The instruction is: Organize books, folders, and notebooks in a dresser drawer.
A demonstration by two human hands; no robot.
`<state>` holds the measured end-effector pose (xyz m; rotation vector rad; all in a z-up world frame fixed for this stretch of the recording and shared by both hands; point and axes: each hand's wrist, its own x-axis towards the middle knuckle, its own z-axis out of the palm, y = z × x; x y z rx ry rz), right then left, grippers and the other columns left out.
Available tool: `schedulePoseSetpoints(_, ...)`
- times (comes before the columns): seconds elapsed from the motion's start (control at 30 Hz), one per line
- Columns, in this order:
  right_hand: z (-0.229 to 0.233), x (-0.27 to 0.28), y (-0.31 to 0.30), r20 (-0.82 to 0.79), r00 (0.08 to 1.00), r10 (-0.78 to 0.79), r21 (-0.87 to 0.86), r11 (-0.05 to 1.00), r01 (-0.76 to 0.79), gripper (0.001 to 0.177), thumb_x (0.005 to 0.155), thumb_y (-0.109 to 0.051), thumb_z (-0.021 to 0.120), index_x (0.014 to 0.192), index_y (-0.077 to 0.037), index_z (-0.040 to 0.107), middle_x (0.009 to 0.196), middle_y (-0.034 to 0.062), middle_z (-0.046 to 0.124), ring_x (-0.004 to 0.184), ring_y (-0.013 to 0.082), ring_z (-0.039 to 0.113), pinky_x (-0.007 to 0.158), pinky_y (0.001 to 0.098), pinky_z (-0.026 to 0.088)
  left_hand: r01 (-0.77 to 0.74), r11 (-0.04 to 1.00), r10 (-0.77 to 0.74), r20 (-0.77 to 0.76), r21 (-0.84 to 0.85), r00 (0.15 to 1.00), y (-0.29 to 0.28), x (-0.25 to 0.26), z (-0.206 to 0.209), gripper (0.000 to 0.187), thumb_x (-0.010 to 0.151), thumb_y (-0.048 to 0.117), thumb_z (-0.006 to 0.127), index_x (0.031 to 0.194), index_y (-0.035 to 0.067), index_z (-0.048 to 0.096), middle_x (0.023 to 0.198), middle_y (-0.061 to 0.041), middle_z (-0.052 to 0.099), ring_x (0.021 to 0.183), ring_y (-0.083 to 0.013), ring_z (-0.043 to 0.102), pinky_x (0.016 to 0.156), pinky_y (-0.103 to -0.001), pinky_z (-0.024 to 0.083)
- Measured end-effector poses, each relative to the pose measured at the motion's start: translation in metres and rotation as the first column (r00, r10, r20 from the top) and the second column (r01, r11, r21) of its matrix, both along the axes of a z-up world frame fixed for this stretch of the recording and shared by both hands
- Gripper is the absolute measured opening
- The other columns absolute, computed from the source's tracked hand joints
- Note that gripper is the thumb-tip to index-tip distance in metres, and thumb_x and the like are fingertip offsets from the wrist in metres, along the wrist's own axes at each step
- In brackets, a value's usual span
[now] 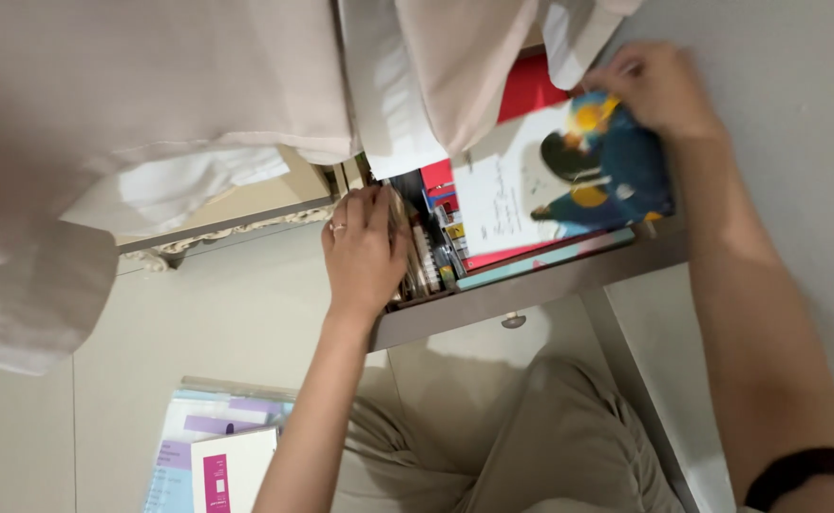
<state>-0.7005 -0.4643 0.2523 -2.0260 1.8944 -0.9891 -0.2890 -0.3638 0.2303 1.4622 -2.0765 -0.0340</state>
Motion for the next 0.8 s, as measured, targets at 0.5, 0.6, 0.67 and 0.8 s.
schedulePoseSetpoints(0.5,-0.053,0.12,0.042,-0.198,0.901,0.385,0.135,0.921,-0.364,0.054,0.089,-0.048,0.071,0.129,-0.013,0.067,0.135,0.0134,0.062,0.127,0.033,0.055,0.11,0.0589,0.029,-0.11,0.955,0.03,0.278,0.276,0.96,0.007,-0.006,0.005,0.058,0.079,0.01,0.069,0.135,0.017,0.06,0.162,-0.012,0.024,0.15,-0.0463,0.021,0.103,-0.073,0.032)
schedulePoseSetpoints(0.6,-0.06,0.117,0.043,-0.189,0.917,0.351,0.188,0.929,-0.317,0.055,0.089,-0.044,0.07,0.133,-0.012,0.062,0.138,0.0125,0.059,0.129,0.0313,0.054,0.114,0.0633,0.021,0.088,0.951,-0.089,-0.008,0.295,0.996,0.006,-0.001,-0.021,0.058,0.08,-0.002,0.061,0.136,0.017,0.06,0.168,-0.024,0.007,0.151,-0.0606,0.006,0.11,-0.057,0.04)
schedulePoseSetpoints(0.67,-0.063,0.12,0.042,-0.185,0.924,0.334,0.185,0.935,-0.301,0.054,0.088,-0.041,0.069,0.132,-0.012,0.061,0.139,0.0128,0.058,0.131,0.0318,0.052,0.114,0.0663,0.018,0.103,0.961,-0.104,-0.008,0.257,0.994,0.005,0.001,-0.026,0.058,0.079,-0.002,0.061,0.134,0.015,0.061,0.166,-0.028,0.005,0.15,-0.0612,0.004,0.112,-0.057,0.038)
schedulePoseSetpoints(0.8,-0.07,0.127,0.039,-0.256,0.933,0.253,0.084,0.967,-0.239,0.044,0.089,-0.032,0.066,0.126,-0.008,0.063,0.135,0.0151,0.058,0.13,0.0351,0.052,0.108,0.0727,0.02,0.139,0.989,-0.139,-0.001,0.054,0.99,0.001,0.007,-0.051,0.033,0.093,0.005,0.064,0.126,0.01,0.064,0.164,-0.035,0.006,0.148,-0.0612,0.005,0.114,-0.059,0.039)
